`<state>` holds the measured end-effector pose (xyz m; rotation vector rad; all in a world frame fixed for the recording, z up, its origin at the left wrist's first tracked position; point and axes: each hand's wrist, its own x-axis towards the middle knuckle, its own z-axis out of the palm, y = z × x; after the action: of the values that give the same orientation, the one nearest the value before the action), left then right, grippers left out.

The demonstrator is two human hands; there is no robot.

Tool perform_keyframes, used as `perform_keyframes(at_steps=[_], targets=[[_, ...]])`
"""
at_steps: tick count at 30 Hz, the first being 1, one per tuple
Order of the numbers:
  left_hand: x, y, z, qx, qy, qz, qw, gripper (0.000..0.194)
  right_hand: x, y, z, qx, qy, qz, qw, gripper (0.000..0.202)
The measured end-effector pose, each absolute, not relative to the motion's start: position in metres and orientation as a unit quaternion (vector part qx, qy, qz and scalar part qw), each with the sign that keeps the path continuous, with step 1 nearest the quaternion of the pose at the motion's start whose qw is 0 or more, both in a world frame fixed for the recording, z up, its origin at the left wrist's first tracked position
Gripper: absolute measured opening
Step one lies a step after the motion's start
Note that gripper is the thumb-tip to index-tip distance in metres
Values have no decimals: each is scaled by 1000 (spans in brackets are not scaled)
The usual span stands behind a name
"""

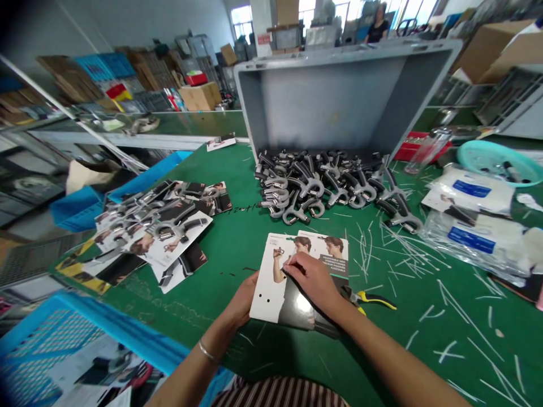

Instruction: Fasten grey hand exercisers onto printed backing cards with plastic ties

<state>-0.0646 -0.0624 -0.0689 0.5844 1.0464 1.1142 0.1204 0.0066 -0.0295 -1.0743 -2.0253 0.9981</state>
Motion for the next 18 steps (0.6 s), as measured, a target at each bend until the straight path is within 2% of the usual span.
perform_keyframes(at_steps=[8,11,15,18], targets=[[-64,-35,-28,430,476,481,598,55,132,9,-25,-368,-765,382,365,13],[-64,-33,-37,445,493,442,602,49,133,10,-28,-371,-776,374,347,12],[-58,-39,-59,410,511,450,606,47,131,10,-29,-354,-792,374,329,12],[-53,-39,-68,426,523,453,583,36,131,10,-29,-351,-792,376,328,13]])
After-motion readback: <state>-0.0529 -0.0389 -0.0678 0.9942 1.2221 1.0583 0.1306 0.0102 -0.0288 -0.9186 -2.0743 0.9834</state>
